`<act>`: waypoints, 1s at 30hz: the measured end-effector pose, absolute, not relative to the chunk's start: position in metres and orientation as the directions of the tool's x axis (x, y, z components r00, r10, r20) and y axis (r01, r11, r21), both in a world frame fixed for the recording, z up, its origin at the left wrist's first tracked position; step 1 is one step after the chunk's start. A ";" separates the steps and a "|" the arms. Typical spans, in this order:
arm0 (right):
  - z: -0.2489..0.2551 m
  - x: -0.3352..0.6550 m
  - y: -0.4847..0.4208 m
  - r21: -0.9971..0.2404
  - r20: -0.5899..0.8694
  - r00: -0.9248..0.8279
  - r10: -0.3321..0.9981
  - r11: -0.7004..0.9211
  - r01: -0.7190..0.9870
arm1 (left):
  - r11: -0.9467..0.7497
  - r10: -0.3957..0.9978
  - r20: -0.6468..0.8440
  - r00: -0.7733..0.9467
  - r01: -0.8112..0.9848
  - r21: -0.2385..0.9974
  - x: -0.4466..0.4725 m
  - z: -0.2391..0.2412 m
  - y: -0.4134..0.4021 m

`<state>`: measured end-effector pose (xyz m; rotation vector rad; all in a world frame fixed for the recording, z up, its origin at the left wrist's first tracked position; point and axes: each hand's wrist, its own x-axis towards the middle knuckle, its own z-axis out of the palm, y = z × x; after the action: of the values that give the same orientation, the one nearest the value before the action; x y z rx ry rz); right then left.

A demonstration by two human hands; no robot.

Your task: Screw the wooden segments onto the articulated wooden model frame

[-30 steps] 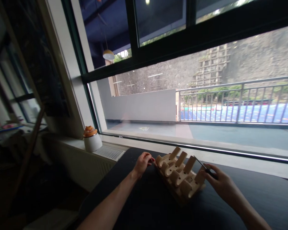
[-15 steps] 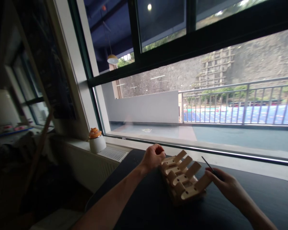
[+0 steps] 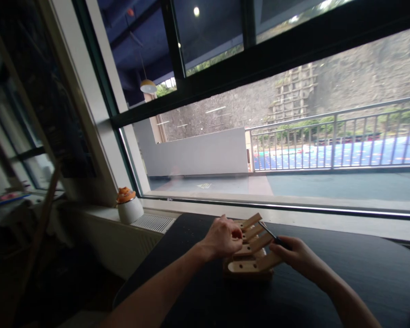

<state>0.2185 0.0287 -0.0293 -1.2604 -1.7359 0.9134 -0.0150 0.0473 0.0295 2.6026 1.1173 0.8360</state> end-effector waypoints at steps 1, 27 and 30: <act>-0.028 0.218 0.028 -0.883 0.182 -0.196 0.963 0.248 0.398 | -0.718 0.693 0.423 0.583 0.610 0.334 -0.014 0.029 0.044; -0.027 0.217 0.027 -0.859 0.219 -0.163 0.962 0.269 0.435 | -0.788 0.602 0.406 0.687 0.594 0.163 0.007 0.003 0.019; -0.028 0.218 0.027 -0.862 0.212 -0.163 0.964 0.263 0.432 | -0.783 0.611 0.412 0.676 0.592 0.191 0.009 0.003 0.019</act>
<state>0.2177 0.0273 -0.0283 -1.2858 -1.7365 0.8391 0.0087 0.0191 0.0035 2.8376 1.0195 0.7210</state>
